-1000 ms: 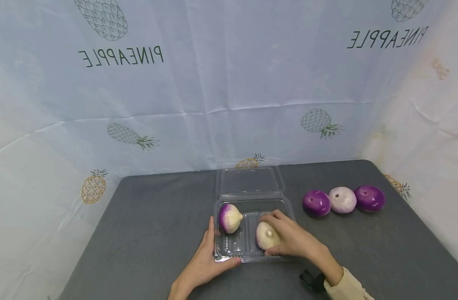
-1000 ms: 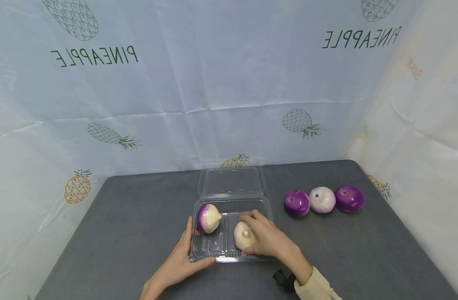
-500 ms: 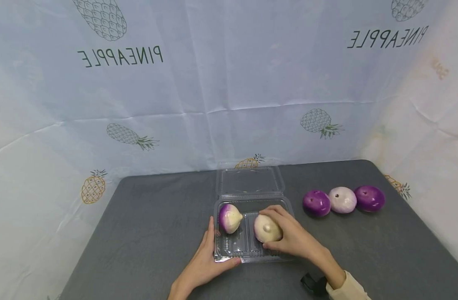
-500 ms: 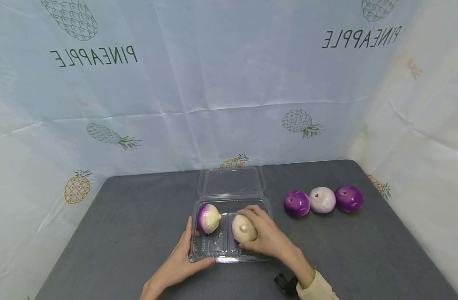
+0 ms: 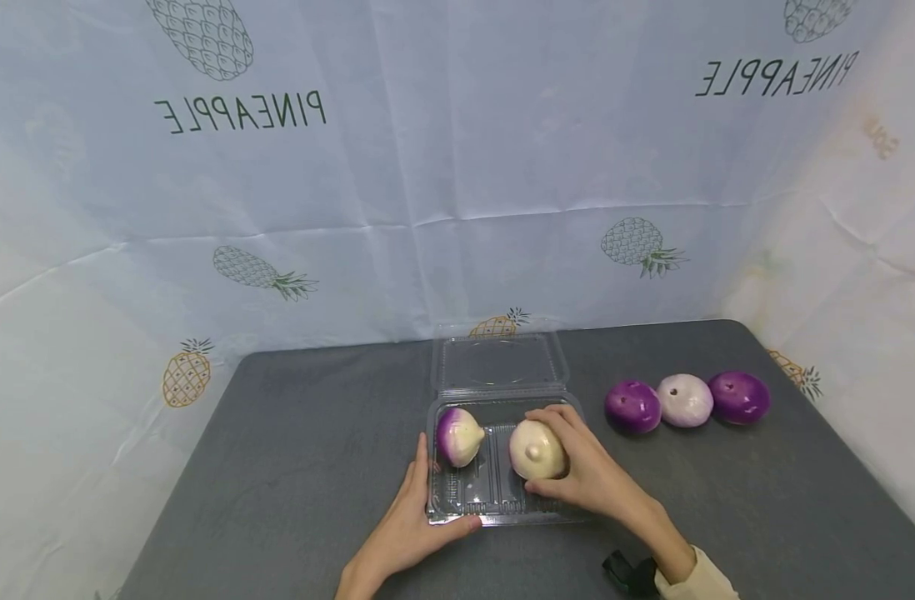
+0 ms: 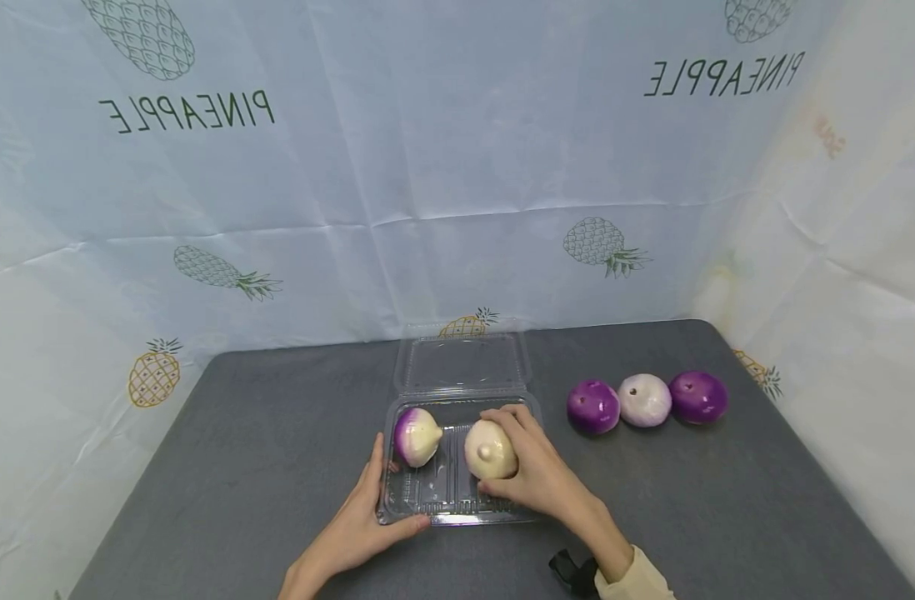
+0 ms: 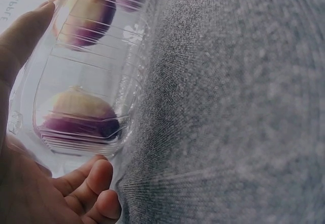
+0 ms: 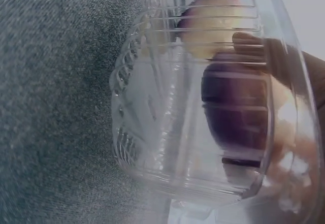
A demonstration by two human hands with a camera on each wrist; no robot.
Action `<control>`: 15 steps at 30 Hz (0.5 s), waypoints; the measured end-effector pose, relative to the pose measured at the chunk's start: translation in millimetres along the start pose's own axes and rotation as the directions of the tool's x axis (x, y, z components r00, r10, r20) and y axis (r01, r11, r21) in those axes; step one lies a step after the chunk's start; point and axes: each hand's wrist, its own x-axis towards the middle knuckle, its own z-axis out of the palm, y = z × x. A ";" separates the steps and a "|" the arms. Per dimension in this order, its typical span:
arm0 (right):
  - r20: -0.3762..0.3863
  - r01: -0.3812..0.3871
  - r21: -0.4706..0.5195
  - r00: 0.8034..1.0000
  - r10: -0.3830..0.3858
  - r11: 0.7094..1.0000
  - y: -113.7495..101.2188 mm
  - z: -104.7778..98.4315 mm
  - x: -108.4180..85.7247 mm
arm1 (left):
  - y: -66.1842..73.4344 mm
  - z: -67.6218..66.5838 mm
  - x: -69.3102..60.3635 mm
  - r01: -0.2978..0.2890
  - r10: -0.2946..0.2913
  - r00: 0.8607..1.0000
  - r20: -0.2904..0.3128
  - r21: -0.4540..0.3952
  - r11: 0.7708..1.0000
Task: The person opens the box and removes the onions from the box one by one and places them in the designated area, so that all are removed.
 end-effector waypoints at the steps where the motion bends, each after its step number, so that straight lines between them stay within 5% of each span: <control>1: -0.007 0.003 -0.003 1.000 -0.003 1.000 0.2 -0.4 -0.3 | 0.2 0.0 -0.1 0.001 -0.001 1.000 0.000 0.002 1.000; 15: -0.059 -0.025 -0.020 0.998 0.023 0.999 -1.5 -12.1 -5.8 | 1.3 -0.8 -0.5 0.013 -0.012 1.000 0.014 -0.014 1.000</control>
